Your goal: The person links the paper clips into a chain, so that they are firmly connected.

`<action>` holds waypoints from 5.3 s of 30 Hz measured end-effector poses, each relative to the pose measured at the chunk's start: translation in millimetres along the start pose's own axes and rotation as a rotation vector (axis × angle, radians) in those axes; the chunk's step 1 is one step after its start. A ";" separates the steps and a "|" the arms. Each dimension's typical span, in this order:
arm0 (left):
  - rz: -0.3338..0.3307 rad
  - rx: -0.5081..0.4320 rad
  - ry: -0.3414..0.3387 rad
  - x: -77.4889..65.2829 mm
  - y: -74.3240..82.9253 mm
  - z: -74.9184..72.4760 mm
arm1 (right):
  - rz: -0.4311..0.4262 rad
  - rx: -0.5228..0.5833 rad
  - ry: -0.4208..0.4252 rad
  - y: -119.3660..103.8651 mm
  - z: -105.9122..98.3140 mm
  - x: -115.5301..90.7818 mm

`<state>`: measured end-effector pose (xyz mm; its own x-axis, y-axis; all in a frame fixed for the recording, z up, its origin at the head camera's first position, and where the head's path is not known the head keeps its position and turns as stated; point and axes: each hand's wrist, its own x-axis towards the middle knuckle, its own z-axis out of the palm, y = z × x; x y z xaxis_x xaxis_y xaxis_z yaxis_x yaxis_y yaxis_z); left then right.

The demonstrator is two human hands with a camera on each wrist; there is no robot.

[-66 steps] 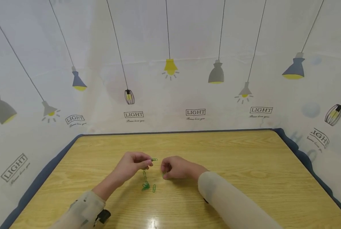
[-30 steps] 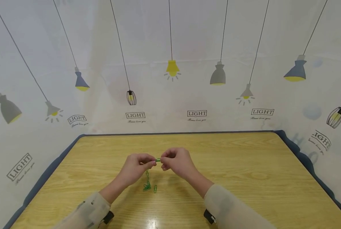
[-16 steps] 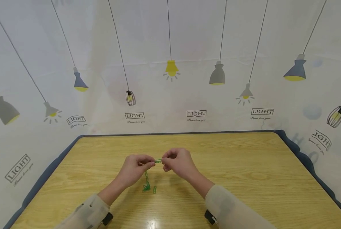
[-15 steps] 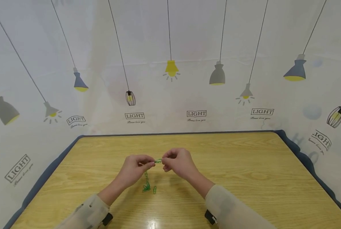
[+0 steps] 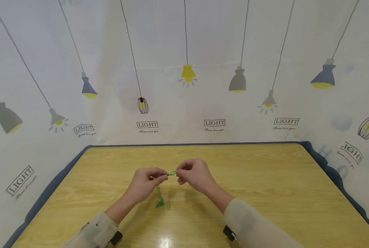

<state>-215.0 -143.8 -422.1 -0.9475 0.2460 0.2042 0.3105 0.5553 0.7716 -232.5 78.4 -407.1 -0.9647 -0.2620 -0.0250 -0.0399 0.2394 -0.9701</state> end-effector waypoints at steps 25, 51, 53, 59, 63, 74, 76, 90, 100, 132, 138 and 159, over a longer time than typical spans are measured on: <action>-0.054 -0.099 -0.189 3.5 -5.5 -6.9 | -0.166 -0.052 -0.068 -4.4 6.1 -4.4; -0.014 -0.110 -0.160 1.7 -1.1 -6.1 | -0.167 -0.075 -0.097 -0.7 7.7 -5.4; -0.017 -0.106 -0.158 2.2 -0.4 -6.0 | -0.169 -0.081 -0.097 -0.6 7.5 -5.5; -0.025 -0.090 -0.152 3.9 2.4 -5.7 | -0.182 -0.103 -0.100 0.3 6.5 -5.8; -0.014 -0.066 -0.135 4.2 3.6 -4.7 | -0.178 -0.114 -0.097 2.3 6.4 -6.0; 0.089 0.031 -0.048 6.5 1.6 2.5 | -0.126 -0.088 -0.098 7.4 0.8 -6.5; 0.103 0.033 -0.032 7.6 1.8 3.0 | -0.104 -0.078 -0.113 8.0 -1.0 -6.8; 0.061 -0.002 0.039 13.9 2.2 3.2 | -0.069 -0.284 -0.411 31.7 17.1 -20.2; 0.026 -0.010 0.040 16.0 -0.1 4.4 | -0.124 -0.375 -0.454 42.2 23.5 -21.0; 0.010 -0.001 -0.009 17.8 -0.8 4.0 | -0.156 -0.439 -0.388 53.6 25.8 -13.7; 0.002 -0.008 -0.019 18.2 -0.3 2.9 | -0.155 -0.410 -0.447 53.1 21.3 -11.6; -0.006 -0.031 -0.049 16.0 -0.2 4.4 | -0.022 0.004 -0.349 20.8 -43.0 2.7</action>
<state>-229.9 -136.5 -421.7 -0.9442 0.2820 0.1702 0.3015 0.5322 0.7911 -247.1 122.9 -416.9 -0.8162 -0.5715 -0.0844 -0.0583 0.2269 -0.9722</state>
